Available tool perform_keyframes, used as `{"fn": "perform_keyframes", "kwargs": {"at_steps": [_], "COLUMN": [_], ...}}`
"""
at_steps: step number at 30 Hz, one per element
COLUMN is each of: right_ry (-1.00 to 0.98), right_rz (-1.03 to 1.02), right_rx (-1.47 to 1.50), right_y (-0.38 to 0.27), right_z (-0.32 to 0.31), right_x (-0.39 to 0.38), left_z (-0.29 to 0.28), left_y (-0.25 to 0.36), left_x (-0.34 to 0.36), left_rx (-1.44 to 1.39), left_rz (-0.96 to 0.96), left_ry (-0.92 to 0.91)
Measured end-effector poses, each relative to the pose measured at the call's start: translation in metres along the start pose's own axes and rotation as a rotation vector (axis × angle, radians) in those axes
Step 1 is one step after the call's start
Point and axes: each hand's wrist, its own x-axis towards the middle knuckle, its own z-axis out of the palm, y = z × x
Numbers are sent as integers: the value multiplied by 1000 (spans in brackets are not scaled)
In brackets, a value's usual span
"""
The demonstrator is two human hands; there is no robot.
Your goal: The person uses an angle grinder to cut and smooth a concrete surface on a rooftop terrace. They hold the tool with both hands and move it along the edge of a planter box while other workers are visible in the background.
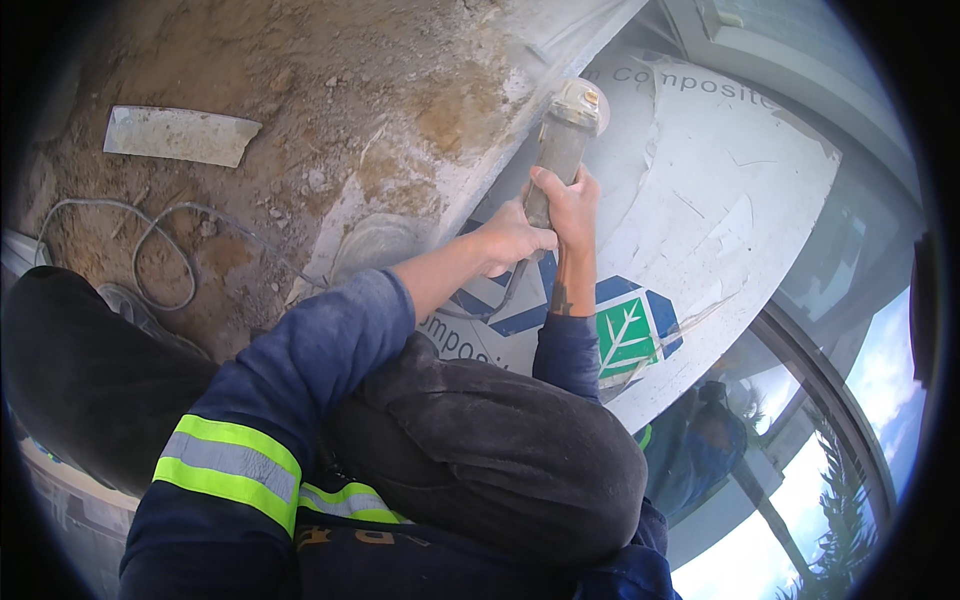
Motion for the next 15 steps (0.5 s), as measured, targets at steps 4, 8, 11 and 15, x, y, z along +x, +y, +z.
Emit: {"fn": "perform_keyframes", "kwargs": {"at_steps": [4,8,11,15], "right_ry": [-4,14,38,46], "right_rz": [11,18,31,49], "right_rx": [6,-10,-47,-67], "right_y": [-2,-4,-3,6], "right_z": [3,5,1,-7], "right_x": [6,3,-7,-26], "left_z": [-5,-4,-1,13], "left_y": [0,-5,-12,-26], "left_x": [7,7,2,-14], "left_rx": [-8,-52,-33,-76], "left_rz": [-8,-10,-9,31], "left_ry": [-6,5,-28,13]}}
